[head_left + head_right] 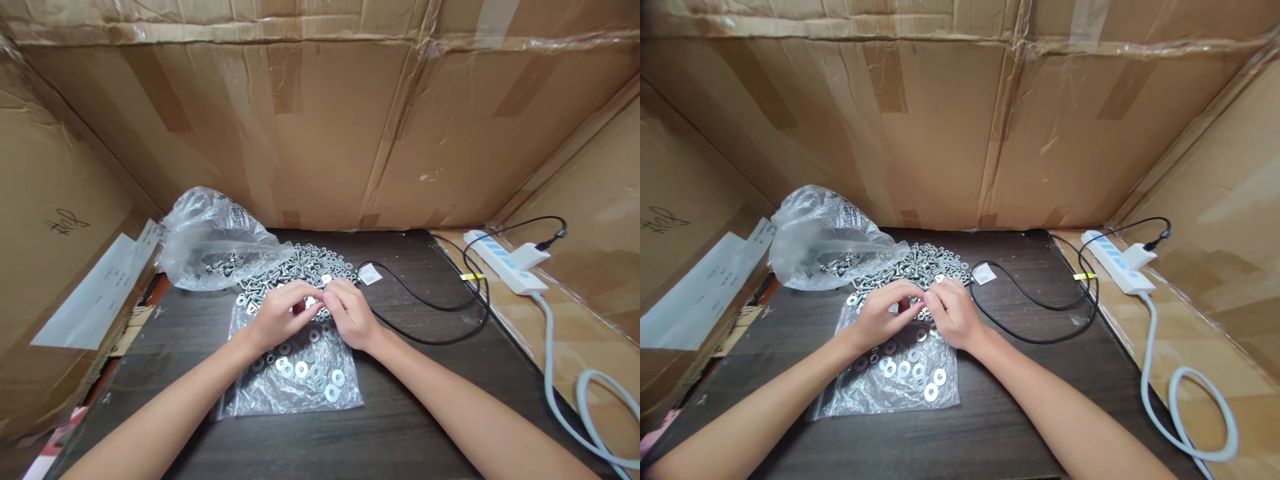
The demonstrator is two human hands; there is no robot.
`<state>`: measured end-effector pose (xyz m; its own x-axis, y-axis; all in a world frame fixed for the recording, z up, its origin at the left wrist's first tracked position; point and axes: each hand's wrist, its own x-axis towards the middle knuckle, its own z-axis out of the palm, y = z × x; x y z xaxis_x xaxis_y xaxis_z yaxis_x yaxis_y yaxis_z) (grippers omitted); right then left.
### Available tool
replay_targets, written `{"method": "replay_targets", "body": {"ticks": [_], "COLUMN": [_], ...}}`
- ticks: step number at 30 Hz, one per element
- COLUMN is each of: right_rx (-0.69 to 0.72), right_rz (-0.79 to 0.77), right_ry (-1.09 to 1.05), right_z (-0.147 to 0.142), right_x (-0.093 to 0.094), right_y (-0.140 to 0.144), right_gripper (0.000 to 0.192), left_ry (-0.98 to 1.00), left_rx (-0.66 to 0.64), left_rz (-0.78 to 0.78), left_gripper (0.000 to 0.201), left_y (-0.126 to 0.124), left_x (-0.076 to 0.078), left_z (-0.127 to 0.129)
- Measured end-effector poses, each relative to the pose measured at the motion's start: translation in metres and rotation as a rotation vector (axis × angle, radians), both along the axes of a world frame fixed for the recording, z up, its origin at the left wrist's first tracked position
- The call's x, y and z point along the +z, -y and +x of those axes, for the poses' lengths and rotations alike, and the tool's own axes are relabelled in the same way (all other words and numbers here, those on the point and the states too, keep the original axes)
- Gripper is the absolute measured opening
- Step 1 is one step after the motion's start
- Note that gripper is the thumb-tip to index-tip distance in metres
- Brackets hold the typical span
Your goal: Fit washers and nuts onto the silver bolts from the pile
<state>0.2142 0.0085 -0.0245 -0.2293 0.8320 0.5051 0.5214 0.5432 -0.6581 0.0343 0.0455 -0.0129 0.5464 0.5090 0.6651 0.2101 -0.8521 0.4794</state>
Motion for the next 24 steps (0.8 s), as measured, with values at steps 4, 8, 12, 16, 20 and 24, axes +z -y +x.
{"method": "replay_targets", "body": {"ticks": [4,8,12,16,20,24], "right_rx": [-0.034,-0.079,-0.122,-0.13,-0.101,-0.065], "right_rz": [-0.162,-0.199,-0.168,-0.145,-0.026,0.107], "right_ry": [-0.102,-0.082,-0.049,-0.022,0.024,0.018], "right_z": [-0.004,-0.008,-0.014,-0.014,-0.007,0.0], "right_x": [-0.004,-0.005,-0.002,0.001,0.006,0.008], "right_y": [0.0,0.0,0.0,0.0,0.002,0.002], "right_gripper": [0.049,0.047,0.046,0.046,0.03,0.015], "left_ry": [-0.095,-0.172,-0.158,-0.055,0.056,0.085], "left_rx": [0.012,-0.003,-0.006,0.012,0.049,0.033], "left_rz": [0.308,0.493,0.528,0.293,-0.215,-0.405], "left_gripper": [0.009,0.012,0.012,0.009,0.009,0.009], "left_y": [-0.005,-0.01,-0.012,-0.009,-0.005,-0.004], "left_x": [0.0,0.004,0.004,0.002,0.004,0.005], "left_z": [-0.004,-0.01,-0.013,-0.007,0.001,0.003]}}
